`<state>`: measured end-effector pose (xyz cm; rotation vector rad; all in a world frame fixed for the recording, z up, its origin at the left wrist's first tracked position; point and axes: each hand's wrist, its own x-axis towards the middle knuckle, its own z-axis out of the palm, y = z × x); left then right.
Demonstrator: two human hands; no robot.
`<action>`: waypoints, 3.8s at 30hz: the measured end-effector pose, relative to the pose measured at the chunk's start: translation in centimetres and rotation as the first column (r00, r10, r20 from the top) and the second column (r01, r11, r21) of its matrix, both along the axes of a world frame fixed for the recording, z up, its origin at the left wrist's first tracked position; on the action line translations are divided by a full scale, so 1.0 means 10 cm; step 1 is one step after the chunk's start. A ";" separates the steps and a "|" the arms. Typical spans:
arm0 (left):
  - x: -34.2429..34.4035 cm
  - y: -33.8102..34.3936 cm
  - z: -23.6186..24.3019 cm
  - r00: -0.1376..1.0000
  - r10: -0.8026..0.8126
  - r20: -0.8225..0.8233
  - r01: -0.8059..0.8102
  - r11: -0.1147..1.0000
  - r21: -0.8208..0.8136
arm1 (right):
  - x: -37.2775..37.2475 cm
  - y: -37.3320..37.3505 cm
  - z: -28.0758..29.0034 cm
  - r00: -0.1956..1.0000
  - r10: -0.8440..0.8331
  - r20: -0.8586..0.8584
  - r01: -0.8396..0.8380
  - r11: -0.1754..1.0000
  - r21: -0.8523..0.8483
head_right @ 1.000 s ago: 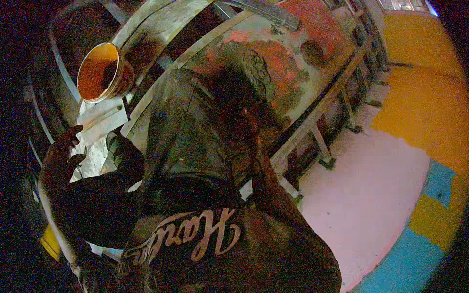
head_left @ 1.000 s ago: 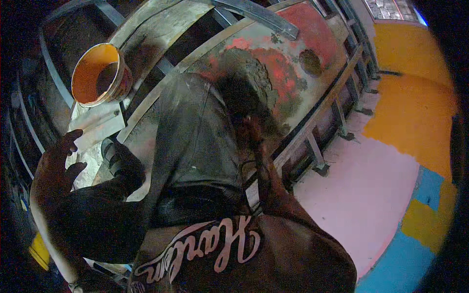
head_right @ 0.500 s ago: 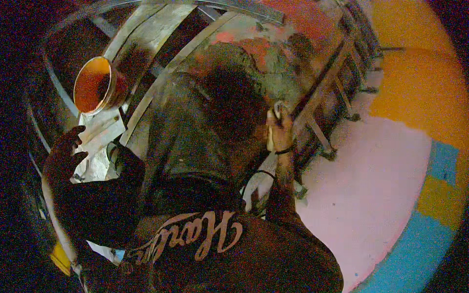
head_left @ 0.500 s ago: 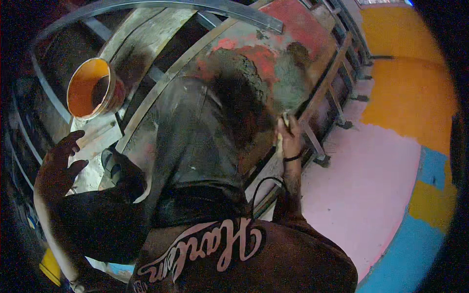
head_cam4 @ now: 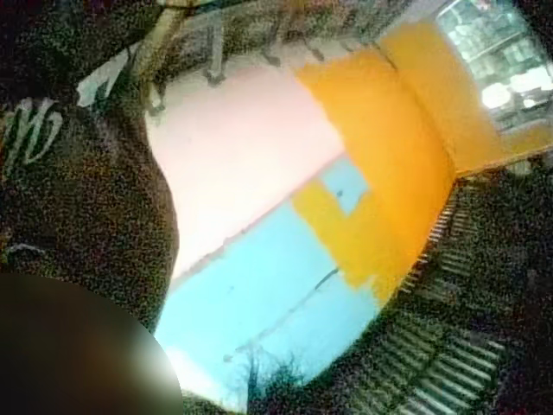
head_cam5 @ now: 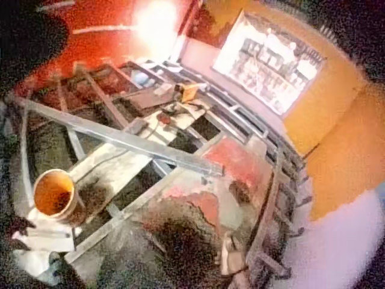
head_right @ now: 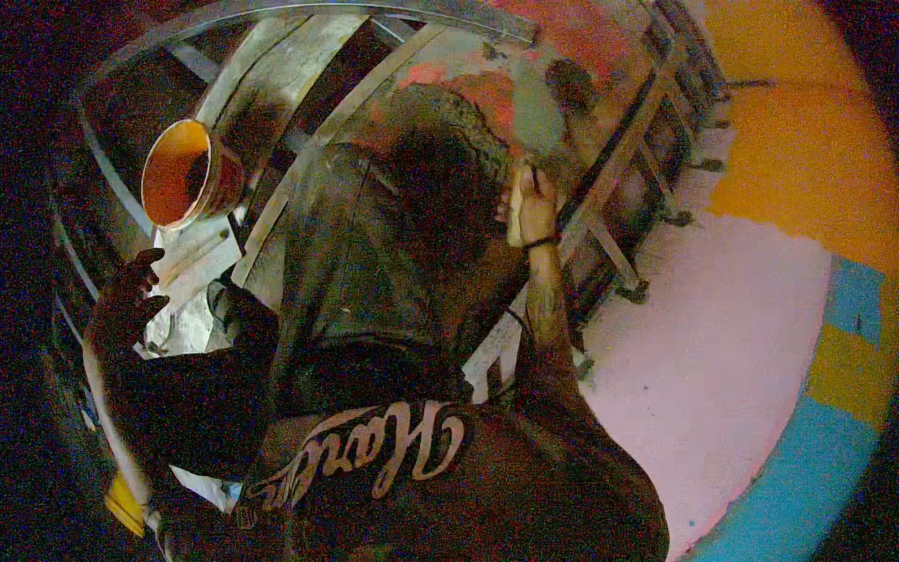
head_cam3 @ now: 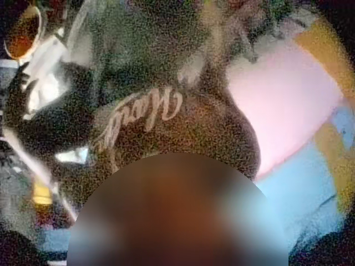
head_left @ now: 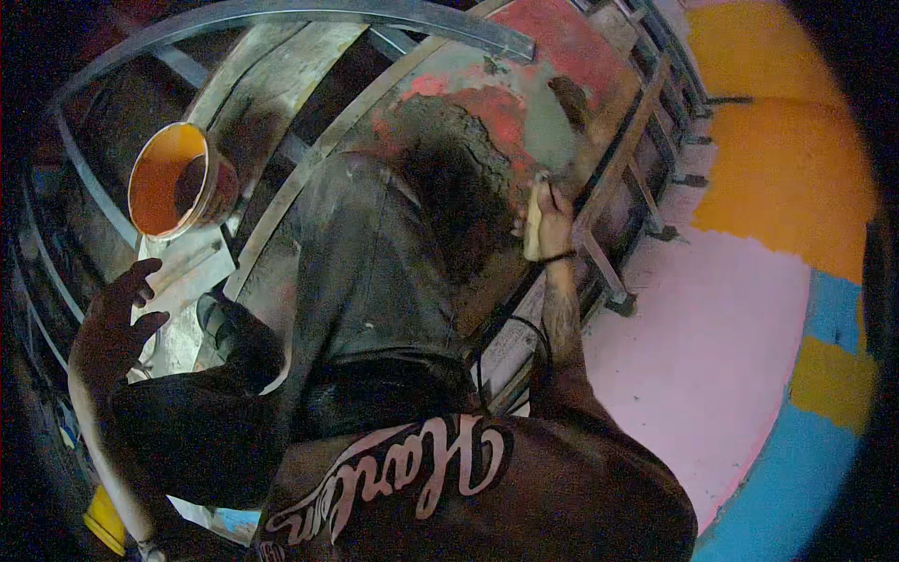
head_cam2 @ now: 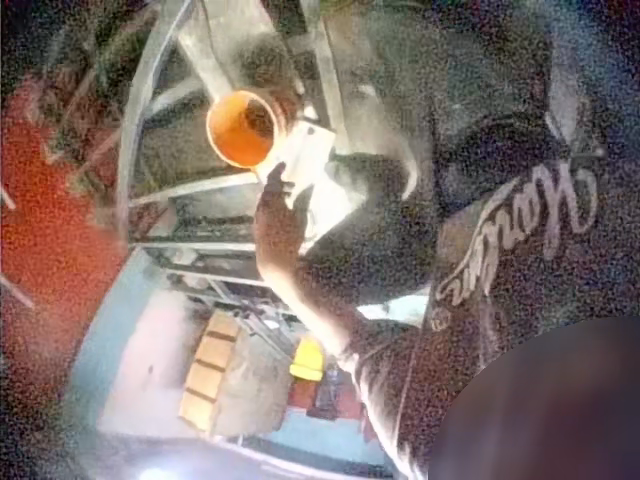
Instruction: Applying and smoothing mortar onto a surface using a trowel.
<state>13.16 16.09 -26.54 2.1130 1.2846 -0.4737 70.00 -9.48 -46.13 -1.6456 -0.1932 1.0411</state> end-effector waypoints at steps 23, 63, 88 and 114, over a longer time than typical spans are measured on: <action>0.00 -0.09 0.16 0.999 0.051 0.012 -0.051 0.998 0.048 | -0.45 -1.00 -1.72 0.922 0.375 0.102 -0.363 0.924 -0.118; -0.12 -0.17 0.12 0.999 -0.018 0.046 0.015 0.997 0.074 | -1.39 -2.61 -1.39 0.788 0.362 -0.499 -0.143 0.895 0.423; 0.15 -0.05 0.17 0.993 -0.104 0.053 0.102 0.994 0.047 | -0.17 -0.27 -0.29 0.507 0.562 0.654 0.051 0.738 -0.673; 0.03 -0.13 0.07 0.995 -0.051 0.088 0.049 0.999 0.021 | 0.76 -0.42 -0.59 0.463 0.837 0.293 0.003 0.329 -0.944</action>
